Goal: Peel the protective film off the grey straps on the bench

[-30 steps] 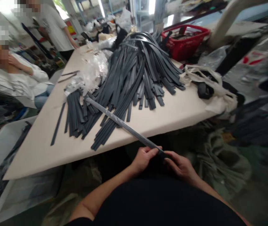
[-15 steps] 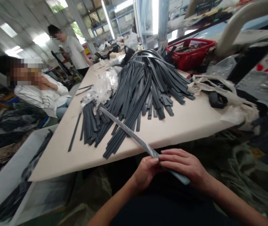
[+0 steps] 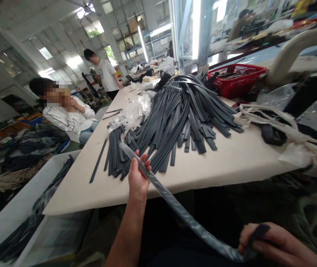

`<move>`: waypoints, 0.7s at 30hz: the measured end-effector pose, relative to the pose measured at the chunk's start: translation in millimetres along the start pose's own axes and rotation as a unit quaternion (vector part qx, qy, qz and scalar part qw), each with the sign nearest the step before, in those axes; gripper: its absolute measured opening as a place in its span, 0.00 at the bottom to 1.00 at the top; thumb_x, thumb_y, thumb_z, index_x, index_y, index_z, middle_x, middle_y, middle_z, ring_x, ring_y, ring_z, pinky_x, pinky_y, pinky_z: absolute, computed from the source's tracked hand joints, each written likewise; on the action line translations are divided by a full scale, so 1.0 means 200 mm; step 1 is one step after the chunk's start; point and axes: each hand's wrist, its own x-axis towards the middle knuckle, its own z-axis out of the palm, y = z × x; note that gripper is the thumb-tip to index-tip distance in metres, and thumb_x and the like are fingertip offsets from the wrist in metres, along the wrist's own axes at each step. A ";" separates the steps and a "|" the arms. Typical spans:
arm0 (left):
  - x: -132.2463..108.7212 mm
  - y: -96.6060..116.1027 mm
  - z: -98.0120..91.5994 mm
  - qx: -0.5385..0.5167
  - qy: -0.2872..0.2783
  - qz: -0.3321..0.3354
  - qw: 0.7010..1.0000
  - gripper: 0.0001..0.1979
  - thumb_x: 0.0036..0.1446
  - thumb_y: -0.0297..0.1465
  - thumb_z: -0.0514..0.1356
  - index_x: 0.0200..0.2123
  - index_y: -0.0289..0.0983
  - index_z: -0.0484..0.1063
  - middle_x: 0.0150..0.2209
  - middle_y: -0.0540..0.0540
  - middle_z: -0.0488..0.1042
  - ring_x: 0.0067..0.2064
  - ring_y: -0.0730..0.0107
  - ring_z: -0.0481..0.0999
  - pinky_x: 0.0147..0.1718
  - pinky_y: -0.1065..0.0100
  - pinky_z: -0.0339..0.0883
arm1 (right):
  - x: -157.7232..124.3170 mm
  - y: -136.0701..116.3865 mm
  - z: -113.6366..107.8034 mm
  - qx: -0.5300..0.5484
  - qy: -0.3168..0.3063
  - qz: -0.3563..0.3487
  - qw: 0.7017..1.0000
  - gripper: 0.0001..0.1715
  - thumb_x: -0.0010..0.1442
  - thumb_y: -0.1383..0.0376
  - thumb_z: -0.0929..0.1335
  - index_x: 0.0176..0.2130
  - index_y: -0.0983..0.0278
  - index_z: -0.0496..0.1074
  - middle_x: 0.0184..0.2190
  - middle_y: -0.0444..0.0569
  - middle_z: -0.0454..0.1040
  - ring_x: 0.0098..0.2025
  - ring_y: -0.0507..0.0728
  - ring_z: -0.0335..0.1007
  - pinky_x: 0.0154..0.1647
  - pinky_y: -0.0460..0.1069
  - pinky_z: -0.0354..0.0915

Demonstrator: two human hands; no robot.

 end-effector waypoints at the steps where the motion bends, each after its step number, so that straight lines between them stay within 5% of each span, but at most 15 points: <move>1: -0.02 -0.02 -0.01 0.025 -0.026 -0.004 0.999 0.16 0.65 0.36 0.56 0.54 0.40 0.69 0.34 0.47 0.81 0.27 0.76 0.78 0.24 0.76 0.67 | 0.04 -0.03 0.03 0.029 -0.058 0.001 0.998 0.26 0.60 0.43 0.66 0.33 0.58 0.81 0.29 0.52 0.79 0.32 0.59 0.76 0.35 0.51 0.73; 3: -0.08 -0.08 -0.04 0.084 -0.105 -0.034 0.990 0.19 0.61 0.39 0.61 0.54 0.38 0.69 0.32 0.47 0.80 0.24 0.75 0.76 0.20 0.77 0.63 | 0.14 -0.11 0.07 0.090 -0.116 -0.021 0.989 0.24 0.65 0.47 0.64 0.39 0.61 0.80 0.33 0.52 0.79 0.34 0.59 0.75 0.39 0.51 0.72; 6: -0.20 -0.19 -0.10 0.177 -0.227 -0.113 0.951 0.22 0.59 0.41 0.62 0.53 0.35 0.69 0.33 0.44 0.80 0.24 0.73 0.76 0.20 0.75 0.61 | 0.30 -0.21 0.08 0.153 -0.062 -0.094 0.982 0.22 0.65 0.49 0.66 0.40 0.63 0.79 0.44 0.54 0.78 0.47 0.61 0.74 0.52 0.56 0.67; 10: -0.32 -0.28 -0.18 0.283 -0.323 -0.204 0.880 0.22 0.63 0.43 0.57 0.54 0.35 0.69 0.34 0.43 0.79 0.25 0.74 0.76 0.23 0.75 0.61 | 0.48 -0.28 0.03 0.224 -0.013 -0.142 0.964 0.19 0.64 0.49 0.68 0.42 0.61 0.79 0.64 0.52 0.65 0.66 0.64 0.57 0.67 0.62 0.49; 12: -0.35 -0.31 -0.21 0.315 -0.356 -0.235 0.848 0.21 0.64 0.43 0.56 0.54 0.35 0.69 0.35 0.43 0.79 0.26 0.74 0.76 0.24 0.74 0.61 | 0.56 -0.30 0.01 0.261 0.011 -0.160 0.952 0.20 0.63 0.49 0.69 0.42 0.60 0.79 0.66 0.50 0.62 0.68 0.64 0.53 0.69 0.62 0.44; 15: -0.37 -0.33 -0.22 0.344 -0.388 -0.274 0.810 0.22 0.64 0.44 0.55 0.53 0.35 0.71 0.36 0.43 0.79 0.27 0.73 0.76 0.26 0.73 0.61 | 0.62 -0.35 0.01 0.310 0.031 -0.179 0.933 0.20 0.61 0.48 0.70 0.41 0.61 0.80 0.59 0.52 0.71 0.64 0.63 0.61 0.68 0.61 0.49; 18: -0.35 -0.34 -0.19 0.349 -0.385 -0.259 0.814 0.23 0.63 0.45 0.56 0.54 0.36 0.72 0.44 0.40 0.79 0.37 0.65 0.79 0.36 0.68 0.68 | 0.63 -0.42 0.03 0.311 0.044 -0.189 0.931 0.20 0.62 0.49 0.70 0.41 0.62 0.80 0.51 0.51 0.78 0.57 0.61 0.70 0.65 0.60 0.55; 21: -0.32 -0.34 -0.12 0.310 -0.394 -0.171 0.848 0.33 0.57 0.50 0.60 0.59 0.38 0.67 0.55 0.38 0.75 0.52 0.54 0.75 0.51 0.60 0.67 | 0.60 -0.48 0.07 0.270 0.050 -0.202 0.940 0.19 0.64 0.50 0.69 0.42 0.62 0.80 0.50 0.50 0.78 0.56 0.60 0.70 0.63 0.58 0.59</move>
